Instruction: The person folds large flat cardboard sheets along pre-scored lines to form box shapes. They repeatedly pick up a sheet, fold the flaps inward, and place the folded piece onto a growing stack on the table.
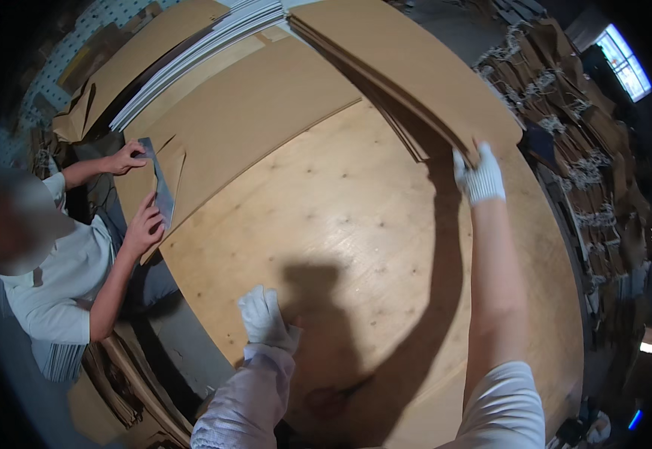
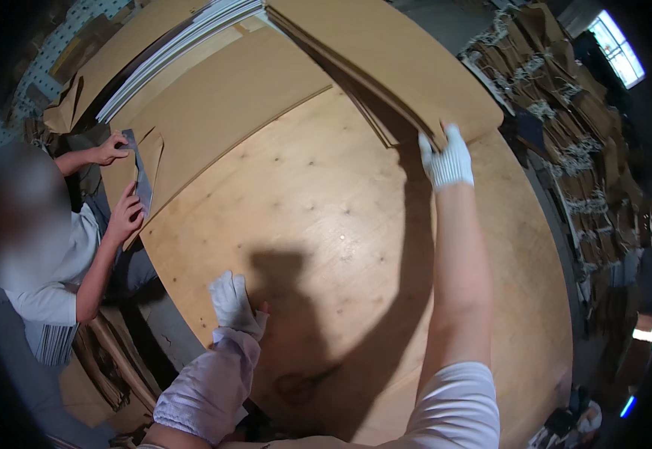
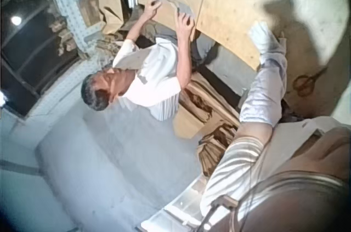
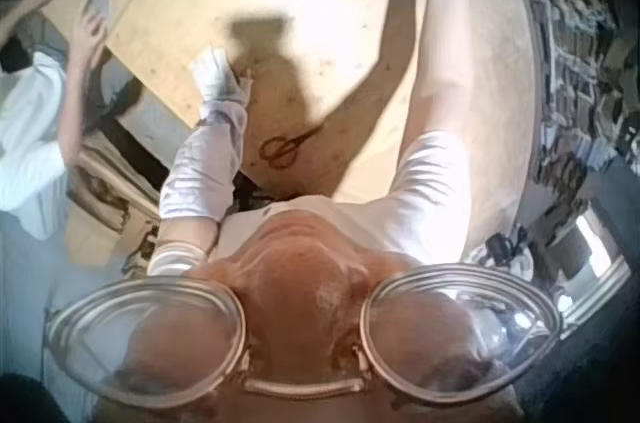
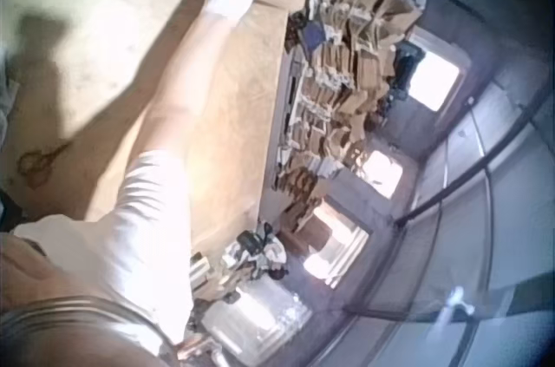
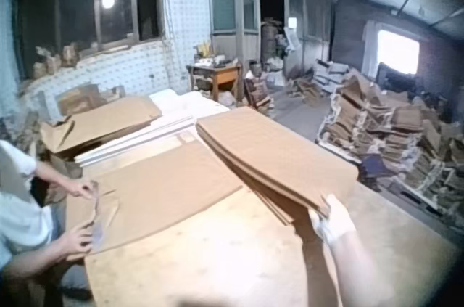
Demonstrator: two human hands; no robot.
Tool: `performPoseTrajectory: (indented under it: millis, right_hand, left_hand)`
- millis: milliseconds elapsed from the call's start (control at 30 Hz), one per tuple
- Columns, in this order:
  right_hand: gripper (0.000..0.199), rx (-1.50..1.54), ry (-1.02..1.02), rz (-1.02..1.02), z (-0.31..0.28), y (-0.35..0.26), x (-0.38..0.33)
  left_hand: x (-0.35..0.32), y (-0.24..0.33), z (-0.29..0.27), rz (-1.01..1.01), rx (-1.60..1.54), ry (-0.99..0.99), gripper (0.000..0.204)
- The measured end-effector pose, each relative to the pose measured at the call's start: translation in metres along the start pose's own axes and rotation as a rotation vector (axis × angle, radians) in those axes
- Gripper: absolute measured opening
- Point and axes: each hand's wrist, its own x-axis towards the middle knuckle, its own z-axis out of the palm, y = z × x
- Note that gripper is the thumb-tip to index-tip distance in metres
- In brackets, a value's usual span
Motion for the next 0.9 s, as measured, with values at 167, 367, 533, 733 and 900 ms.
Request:
performPoseTrajectory:
  millis: [167,367,533,733,900]
  right_hand:
    - [0.026,0.153,0.179,0.065,-0.188,-0.040,-0.151]
    - [0.028,0.001,0.492,0.133,-0.381,-0.025,-0.421]
    - [0.039,0.073,0.626,0.121,-0.507,0.013,-0.637]
    - [0.047,0.056,0.829,0.167,-0.654,0.045,-0.833]
    - [0.045,0.178,1.003,-0.014,-0.772,0.085,-0.936]
  left_hand:
    - [-0.006,0.000,0.005,-0.090,0.051,-0.064,0.078]
    - [-0.022,-0.017,0.030,-0.049,0.211,-0.039,0.081]
    - [-0.028,-0.036,0.058,0.010,0.312,0.061,0.081]
    - [-0.025,-0.048,0.073,0.089,0.383,0.169,0.079]
    - [-0.011,-0.010,0.028,0.056,0.436,-0.223,0.069]
